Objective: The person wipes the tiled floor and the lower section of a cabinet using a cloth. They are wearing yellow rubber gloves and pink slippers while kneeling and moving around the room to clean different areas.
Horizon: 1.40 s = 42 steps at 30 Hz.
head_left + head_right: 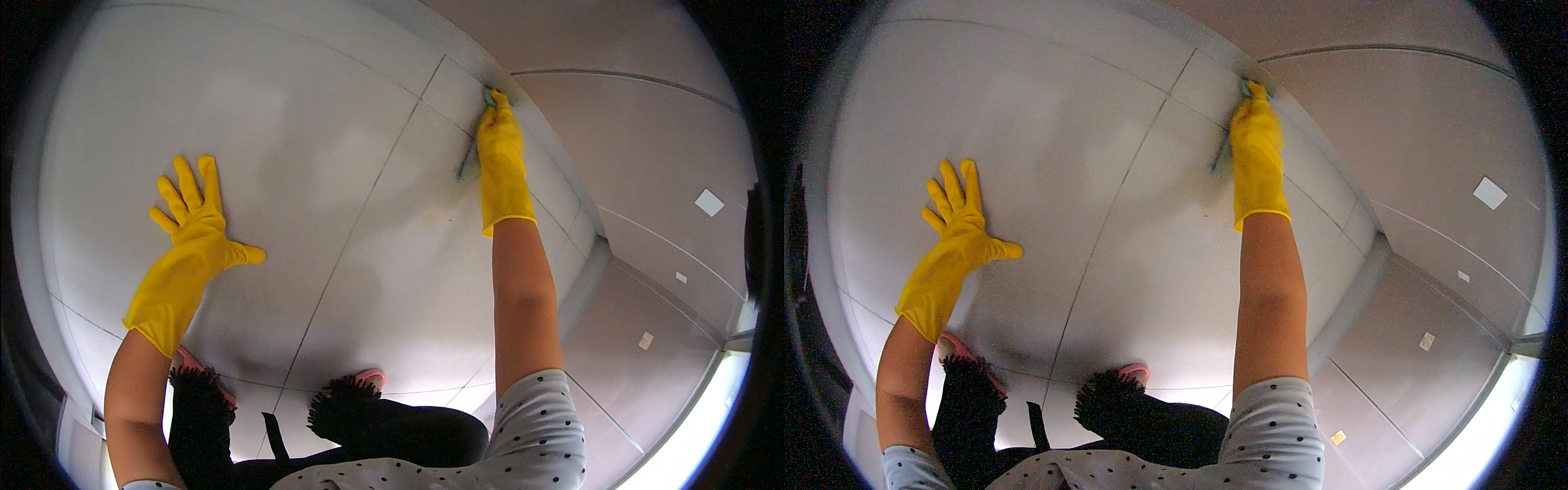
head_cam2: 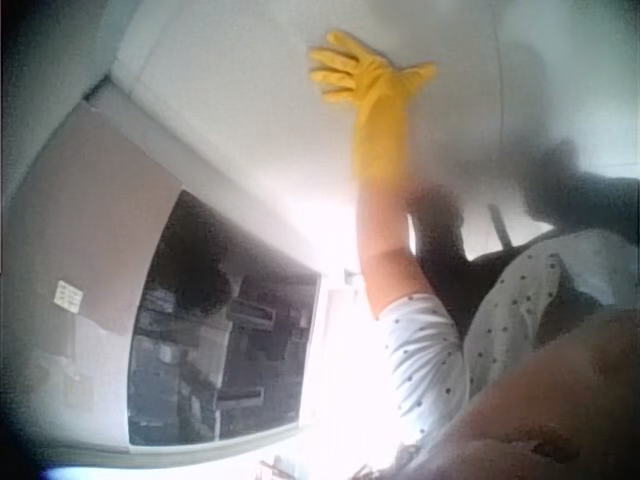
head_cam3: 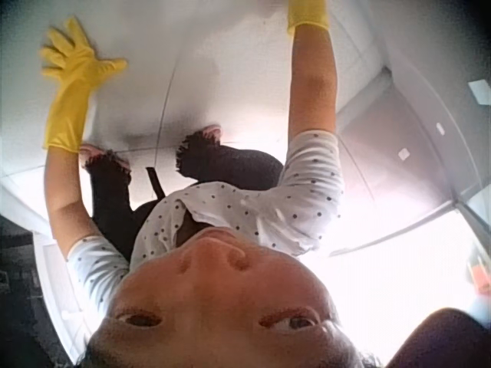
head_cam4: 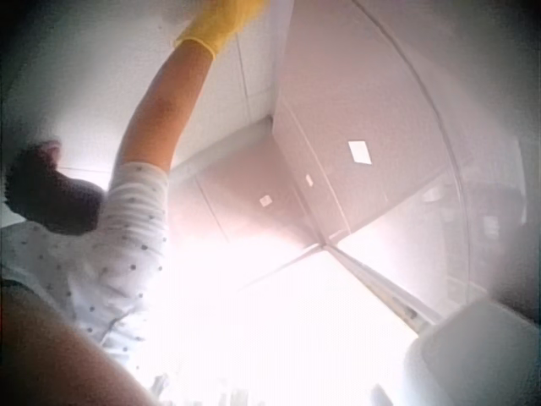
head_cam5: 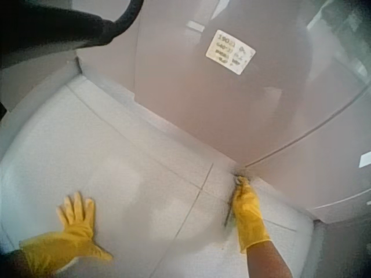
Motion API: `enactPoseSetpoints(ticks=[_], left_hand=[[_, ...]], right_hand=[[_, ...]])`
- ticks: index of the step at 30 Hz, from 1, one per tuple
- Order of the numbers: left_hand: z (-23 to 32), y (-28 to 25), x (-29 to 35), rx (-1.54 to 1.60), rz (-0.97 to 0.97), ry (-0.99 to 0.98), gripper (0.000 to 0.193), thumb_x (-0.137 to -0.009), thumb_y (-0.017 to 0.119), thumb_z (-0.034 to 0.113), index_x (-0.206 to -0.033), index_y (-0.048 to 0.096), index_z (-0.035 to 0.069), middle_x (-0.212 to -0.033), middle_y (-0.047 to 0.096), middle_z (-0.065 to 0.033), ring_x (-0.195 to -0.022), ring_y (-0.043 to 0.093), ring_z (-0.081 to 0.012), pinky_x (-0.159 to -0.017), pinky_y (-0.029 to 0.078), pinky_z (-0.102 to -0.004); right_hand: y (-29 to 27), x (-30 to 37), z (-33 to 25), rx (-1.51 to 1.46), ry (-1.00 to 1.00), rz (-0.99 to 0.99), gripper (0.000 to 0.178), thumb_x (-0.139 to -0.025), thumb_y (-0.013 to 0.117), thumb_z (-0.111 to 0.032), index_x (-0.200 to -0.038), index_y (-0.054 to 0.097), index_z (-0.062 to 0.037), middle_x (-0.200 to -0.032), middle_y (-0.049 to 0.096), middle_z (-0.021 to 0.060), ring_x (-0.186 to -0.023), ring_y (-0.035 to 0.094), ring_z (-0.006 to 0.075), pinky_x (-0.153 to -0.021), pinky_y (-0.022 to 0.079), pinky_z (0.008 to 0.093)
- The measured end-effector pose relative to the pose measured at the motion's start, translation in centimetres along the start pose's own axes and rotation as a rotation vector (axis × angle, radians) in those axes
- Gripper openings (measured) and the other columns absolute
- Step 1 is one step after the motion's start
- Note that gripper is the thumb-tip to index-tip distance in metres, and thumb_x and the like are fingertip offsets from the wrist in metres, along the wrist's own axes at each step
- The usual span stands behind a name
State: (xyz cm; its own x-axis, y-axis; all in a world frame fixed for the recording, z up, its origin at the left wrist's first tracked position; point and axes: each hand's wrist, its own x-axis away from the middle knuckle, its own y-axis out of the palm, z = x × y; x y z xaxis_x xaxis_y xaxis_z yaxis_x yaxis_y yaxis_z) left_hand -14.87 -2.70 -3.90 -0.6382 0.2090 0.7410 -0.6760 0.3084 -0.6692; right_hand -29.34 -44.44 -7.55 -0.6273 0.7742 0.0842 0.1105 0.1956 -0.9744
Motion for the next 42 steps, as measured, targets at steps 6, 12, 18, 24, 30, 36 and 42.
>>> enactPoseSetpoints(ticks=[6, 12, 18, 24, 30, 36, 42], left_hand=[[0.7, -0.1, 0.0, 0.006, 0.009, 0.019, 0.177, -0.032, 0.103, 0.050, -0.166, -0.007, 0.016, -0.169, -0.020, -0.0248, -0.155, -0.016, -0.0494, -0.119, -0.003, -0.0699], [-0.5, 0.8, -0.2, 0.020, 0.036, 0.044, 0.175, -0.034, 0.103, 0.051, -0.166, -0.008, 0.017, -0.169, -0.020, -0.0248, -0.155, -0.016, -0.0503, -0.118, -0.002, -0.0724], [-0.5, 0.9, -0.5, 0.030, 0.006, 0.088, 0.173, -0.038, 0.101, 0.054, -0.166, -0.008, 0.018, -0.169, -0.020, -0.0263, -0.154, -0.016, -0.0524, -0.116, -0.002, -0.0745], [0.3, 0.0, 0.3, 0.014, -0.002, 0.057, 0.172, -0.038, 0.101, 0.054, -0.166, -0.008, 0.018, -0.169, -0.019, -0.0263, -0.154, -0.016, -0.0517, -0.116, -0.002, -0.0741], [0.9, -0.2, -0.2, 0.019, 0.034, 0.093, 0.173, -0.037, 0.101, 0.055, -0.166, -0.008, 0.018, -0.169, -0.019, -0.0256, -0.155, -0.015, -0.0516, -0.117, -0.001, -0.0736], [0.3, -0.4, 0.3, -0.032, 0.008, 0.070, 0.169, -0.044, 0.100, 0.056, -0.166, -0.010, 0.017, -0.169, -0.019, -0.0259, -0.154, -0.016, -0.0516, -0.117, -0.002, -0.0736], [0.3, -0.2, 0.2, -0.011, -0.010, 0.112, 0.166, -0.048, 0.098, 0.057, -0.166, -0.011, 0.015, -0.169, -0.018, -0.0270, -0.154, -0.016, -0.0533, -0.114, -0.002, -0.0766]], right_hand=[[3.2, -0.8, -5.5, 0.082, -0.034, -0.001, 0.046, -0.103, 0.052, -0.032, -0.147, 0.054, -0.0184, -0.136, 0.063, 0.0233, -0.124, 0.060, 0.0419, -0.107, 0.048, 0.0447], [0.5, 0.2, -0.3, -0.056, 0.005, -0.027, 0.043, -0.102, 0.053, -0.027, -0.143, 0.057, -0.0154, -0.132, 0.065, 0.0229, -0.121, 0.061, 0.0431, -0.104, 0.050, 0.0467], [-3.1, 6.0, 14.4, -0.182, 0.323, 0.105, 0.038, -0.103, 0.056, -0.019, -0.140, 0.059, -0.0119, -0.133, 0.066, 0.0162, -0.120, 0.063, 0.0334, -0.104, 0.050, 0.0399], [-3.1, 7.8, 0.7, -0.431, 0.041, 0.165, 0.035, -0.103, 0.060, -0.014, -0.138, 0.061, -0.0088, -0.130, 0.069, 0.0130, -0.116, 0.067, 0.0279, -0.101, 0.052, 0.0357], [5.5, 11.3, -17.0, -0.031, -0.215, 0.129, 0.036, -0.100, 0.057, -0.027, -0.131, 0.063, -0.0109, -0.099, 0.073, 0.0229, -0.089, 0.070, 0.0405, -0.080, 0.056, 0.0517], [2.7, 9.1, -3.7, -0.205, 0.046, 0.272, 0.034, -0.100, 0.057, -0.025, -0.131, 0.065, -0.0114, -0.099, 0.072, 0.0235, -0.093, 0.070, 0.0420, -0.082, 0.056, 0.0476], [0.0, 13.8, 11.9, -0.138, 0.405, 0.325, 0.039, -0.105, 0.057, -0.026, -0.138, 0.061, -0.0068, -0.112, 0.073, 0.0216, -0.101, 0.071, 0.0363, -0.090, 0.054, 0.0404]])
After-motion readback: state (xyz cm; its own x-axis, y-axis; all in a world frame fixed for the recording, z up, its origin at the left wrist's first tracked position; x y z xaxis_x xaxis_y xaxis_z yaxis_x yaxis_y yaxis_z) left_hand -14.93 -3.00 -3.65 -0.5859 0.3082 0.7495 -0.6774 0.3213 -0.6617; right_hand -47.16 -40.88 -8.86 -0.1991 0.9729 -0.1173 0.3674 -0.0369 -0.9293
